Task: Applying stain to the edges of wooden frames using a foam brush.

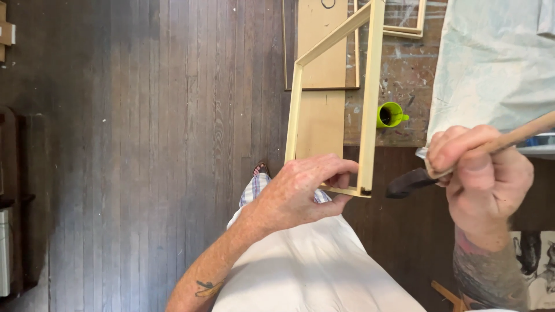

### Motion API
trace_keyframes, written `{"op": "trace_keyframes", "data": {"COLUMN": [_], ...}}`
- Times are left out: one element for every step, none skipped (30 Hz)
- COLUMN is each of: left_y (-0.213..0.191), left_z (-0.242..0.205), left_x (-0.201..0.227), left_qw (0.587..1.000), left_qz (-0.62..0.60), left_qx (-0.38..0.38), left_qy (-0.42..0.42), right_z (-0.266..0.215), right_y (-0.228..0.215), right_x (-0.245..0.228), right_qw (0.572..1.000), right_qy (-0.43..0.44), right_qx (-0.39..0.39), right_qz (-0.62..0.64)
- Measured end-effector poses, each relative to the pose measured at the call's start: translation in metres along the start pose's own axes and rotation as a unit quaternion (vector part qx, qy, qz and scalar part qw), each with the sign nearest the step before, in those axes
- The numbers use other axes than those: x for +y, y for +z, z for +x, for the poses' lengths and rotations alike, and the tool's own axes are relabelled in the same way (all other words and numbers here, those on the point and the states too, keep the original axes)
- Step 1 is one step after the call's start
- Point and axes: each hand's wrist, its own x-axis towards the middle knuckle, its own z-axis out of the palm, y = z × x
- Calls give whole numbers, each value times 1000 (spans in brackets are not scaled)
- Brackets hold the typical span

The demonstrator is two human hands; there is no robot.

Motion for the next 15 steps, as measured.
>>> {"op": "trace_keyframes", "data": {"left_y": [1,3,3,2,2,1,0,-1,-1,-2,-2,-2,-2,-1,-2], "left_z": [0,1,0,0,1,1,1,3,2,2,1,1,1,1,1], "left_x": [0,0,1,1,0,2,4,6,5,4,4,3,2,2,4], "left_qw": [1000,1000,1000,1000,1000,1000,1000,1000,1000,999,999,999,999,999,999], "left_qz": [2,1,-1,-2,-3,-5,-14,-23,-24,-26,-29,-29,-37,-46,-46], "left_qx": [-3,-8,-7,-1,4,2,6,12,10,13,16,13,18,22,20], "left_qy": [-8,-15,-16,-12,-8,-9,-14,-18,-16,-14,-12,-12,-11,-11,-11], "right_z": [-1,-4,-2,1,4,6,9,13,14,15,17,20,23,25,23], "right_y": [0,-1,4,9,14,17,20,23,23,23,23,23,22,21,21], "right_x": [4,8,5,3,1,-3,-7,-11,-11,-11,-10,-13,-15,-17,-16], "right_qw": [1000,999,999,997,993,994,993,993,993,992,991,991,992,993,993], "right_qy": [-5,-8,-7,-23,-38,-36,-23,-12,-12,-6,-1,0,15,30,31], "right_qx": [-22,-43,-44,-76,-108,-106,-111,-116,-114,-122,-130,-128,-115,-102,-100], "right_qz": [3,4,3,-2,-8,-8,-20,-33,-34,-34,-34,-34,-43,-52,-52]}}
